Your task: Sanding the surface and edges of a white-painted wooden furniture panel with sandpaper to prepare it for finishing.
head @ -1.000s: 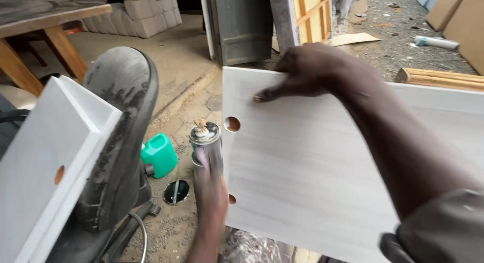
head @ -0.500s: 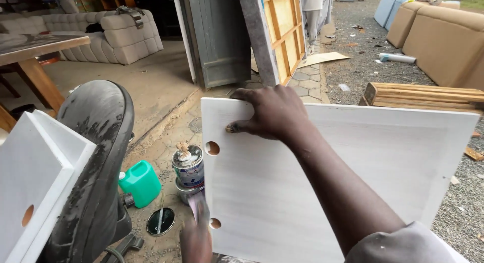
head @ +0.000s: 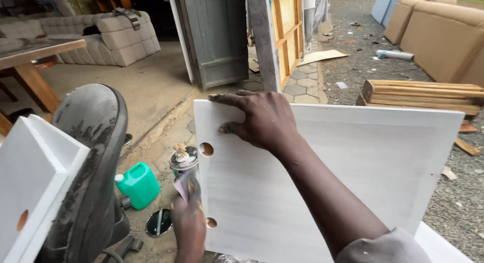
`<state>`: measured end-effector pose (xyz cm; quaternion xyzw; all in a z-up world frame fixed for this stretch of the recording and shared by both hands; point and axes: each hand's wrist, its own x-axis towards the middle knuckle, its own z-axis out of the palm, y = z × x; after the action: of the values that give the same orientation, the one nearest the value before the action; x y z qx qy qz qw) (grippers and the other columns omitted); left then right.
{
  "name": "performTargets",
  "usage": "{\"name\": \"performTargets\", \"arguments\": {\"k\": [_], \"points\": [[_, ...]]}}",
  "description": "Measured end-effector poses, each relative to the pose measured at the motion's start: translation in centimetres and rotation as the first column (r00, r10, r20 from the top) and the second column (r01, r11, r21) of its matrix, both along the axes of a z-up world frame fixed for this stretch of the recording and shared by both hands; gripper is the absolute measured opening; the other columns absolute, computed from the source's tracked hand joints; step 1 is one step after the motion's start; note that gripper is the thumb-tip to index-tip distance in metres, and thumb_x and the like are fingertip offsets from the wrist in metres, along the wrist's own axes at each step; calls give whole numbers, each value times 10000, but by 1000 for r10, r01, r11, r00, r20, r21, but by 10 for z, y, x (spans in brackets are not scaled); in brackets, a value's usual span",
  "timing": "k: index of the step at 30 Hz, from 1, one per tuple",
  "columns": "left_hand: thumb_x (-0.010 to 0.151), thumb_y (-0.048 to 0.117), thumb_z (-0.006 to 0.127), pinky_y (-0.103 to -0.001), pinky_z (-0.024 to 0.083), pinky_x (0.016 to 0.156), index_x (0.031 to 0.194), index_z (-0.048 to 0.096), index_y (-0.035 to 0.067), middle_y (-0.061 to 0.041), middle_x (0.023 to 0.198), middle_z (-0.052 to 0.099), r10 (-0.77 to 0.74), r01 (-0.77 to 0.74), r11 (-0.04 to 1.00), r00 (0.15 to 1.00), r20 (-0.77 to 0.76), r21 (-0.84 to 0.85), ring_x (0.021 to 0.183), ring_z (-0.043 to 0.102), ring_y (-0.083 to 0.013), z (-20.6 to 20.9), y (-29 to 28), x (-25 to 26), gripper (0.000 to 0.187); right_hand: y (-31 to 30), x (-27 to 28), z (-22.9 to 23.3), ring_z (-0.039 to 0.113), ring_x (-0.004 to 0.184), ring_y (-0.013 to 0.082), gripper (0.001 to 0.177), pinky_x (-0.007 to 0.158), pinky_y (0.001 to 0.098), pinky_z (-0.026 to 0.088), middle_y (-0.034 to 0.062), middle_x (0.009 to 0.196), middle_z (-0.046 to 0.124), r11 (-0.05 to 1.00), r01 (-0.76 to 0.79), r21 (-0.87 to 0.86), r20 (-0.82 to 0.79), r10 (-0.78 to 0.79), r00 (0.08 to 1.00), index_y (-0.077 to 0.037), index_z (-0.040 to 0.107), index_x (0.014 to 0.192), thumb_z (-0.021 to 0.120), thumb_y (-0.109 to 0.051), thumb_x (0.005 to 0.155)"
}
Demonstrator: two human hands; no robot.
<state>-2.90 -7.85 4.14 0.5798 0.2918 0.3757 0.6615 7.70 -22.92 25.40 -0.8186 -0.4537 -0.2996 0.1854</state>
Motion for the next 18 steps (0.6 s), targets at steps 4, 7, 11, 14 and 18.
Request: {"name": "performTargets", "arguments": {"k": [4, 7, 11, 14, 18], "points": [[1039, 203, 541, -334, 408, 533, 869, 567, 17, 9, 667, 363, -15, -29, 971, 983, 182, 238, 588, 357, -142, 117, -10, 19, 254, 5, -7, 3, 754, 890, 385, 572, 696, 467, 606, 54, 1054, 785, 1000, -19, 19, 2, 19, 1000, -308, 741, 1278, 879, -408, 732], [1084, 251, 562, -303, 379, 608, 788, 519, 52, 13, 638, 313, -28, -83, 913, 964, 265, 399, 634, 313, -129, 147, -14, 27, 359, 2, -10, 5, 755, 869, 383, 542, 703, 473, 608, 46, 1010, 789, 999, -19, 26, 24, 19, 1000, -307, 749, 1259, 876, -380, 737], [1102, 364, 379, -438, 311, 594, 1139, 509, 48, -153, 670, 338, 114, -14, 823, 983, -142, 568, 588, 309, -290, 62, 9, 16, 344, 12, 15, -17, 707, 892, 329, 641, 653, 476, 512, -87, 1224, 735, 998, 60, 1, -8, -60, 998, -492, 612, 1373, 768, -556, 755], [997, 572, 570, -386, 244, 499, 677, 263, 158, 22, 655, 213, 51, -33, 983, 994, -97, 178, 609, 229, -150, 68, -4, 3, 607, 12, 21, -17, 710, 906, 321, 636, 652, 472, 510, -94, 1239, 737, 998, 54, -10, -7, -54, 999, -504, 603, 1371, 759, -614, 764], [1038, 436, 559, -325, 445, 568, 834, 609, 80, 2, 680, 525, -25, -22, 973, 980, 199, 230, 644, 492, -115, 131, 2, 38, 413, 12, 17, -11, 702, 913, 383, 662, 702, 515, 516, -50, 1218, 744, 994, 90, -67, -17, -92, 996, -521, 567, 1406, 714, -649, 773]]}}
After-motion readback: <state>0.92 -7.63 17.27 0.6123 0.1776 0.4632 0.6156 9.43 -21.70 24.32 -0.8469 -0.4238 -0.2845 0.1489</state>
